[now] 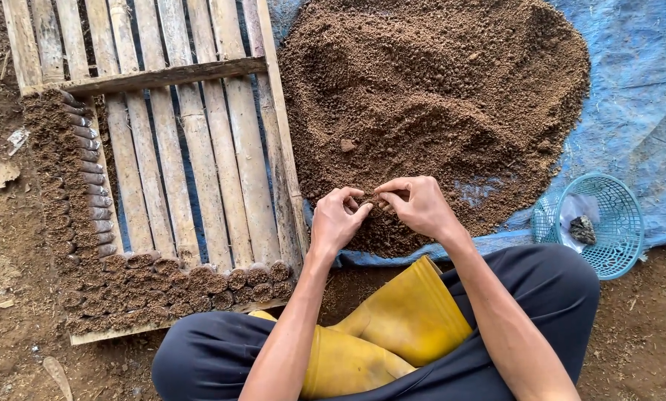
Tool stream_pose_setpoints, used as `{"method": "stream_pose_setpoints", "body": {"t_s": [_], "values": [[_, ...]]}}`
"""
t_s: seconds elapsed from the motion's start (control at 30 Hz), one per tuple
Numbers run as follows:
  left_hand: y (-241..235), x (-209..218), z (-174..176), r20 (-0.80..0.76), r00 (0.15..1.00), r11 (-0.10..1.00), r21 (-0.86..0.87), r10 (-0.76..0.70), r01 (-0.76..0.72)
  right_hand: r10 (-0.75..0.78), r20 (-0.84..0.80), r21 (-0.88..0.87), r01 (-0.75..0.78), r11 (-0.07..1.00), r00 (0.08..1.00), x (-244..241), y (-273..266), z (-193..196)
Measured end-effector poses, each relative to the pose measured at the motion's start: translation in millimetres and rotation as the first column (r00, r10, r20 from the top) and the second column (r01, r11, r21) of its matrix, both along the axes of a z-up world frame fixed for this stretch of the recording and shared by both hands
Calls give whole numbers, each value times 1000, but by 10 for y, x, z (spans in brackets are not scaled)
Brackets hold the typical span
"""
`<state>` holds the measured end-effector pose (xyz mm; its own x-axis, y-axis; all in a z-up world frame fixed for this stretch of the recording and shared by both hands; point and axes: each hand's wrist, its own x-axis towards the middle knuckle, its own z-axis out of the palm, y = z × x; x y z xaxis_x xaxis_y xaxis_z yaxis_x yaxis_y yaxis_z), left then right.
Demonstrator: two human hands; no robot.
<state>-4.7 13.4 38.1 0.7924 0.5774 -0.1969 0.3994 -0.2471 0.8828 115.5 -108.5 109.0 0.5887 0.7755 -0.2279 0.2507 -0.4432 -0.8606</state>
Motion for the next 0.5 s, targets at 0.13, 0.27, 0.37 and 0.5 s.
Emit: {"method": "stream_pose_setpoints", "body": {"t_s": [0.13, 0.27, 0.37, 0.5], "values": [[-1, 8, -63, 14, 1000, 1000, 25, 3, -3, -16, 4, -6, 16, 1000, 1000, 3, 6, -9], [-26, 14, 32, 54, 998, 999, 51, -21, 18, -21, 2, -19, 21, 1000, 1000, -2, 5, 99], [-39, 1, 30, 77, 994, 992, 103, -81, 72, 3, -18, -5, -3, 1000, 1000, 6, -13, 67], [-59, 10, -119, 69, 994, 989, 126, -91, 81, 26, -40, -17, -27, 999, 999, 3, -21, -7]]}}
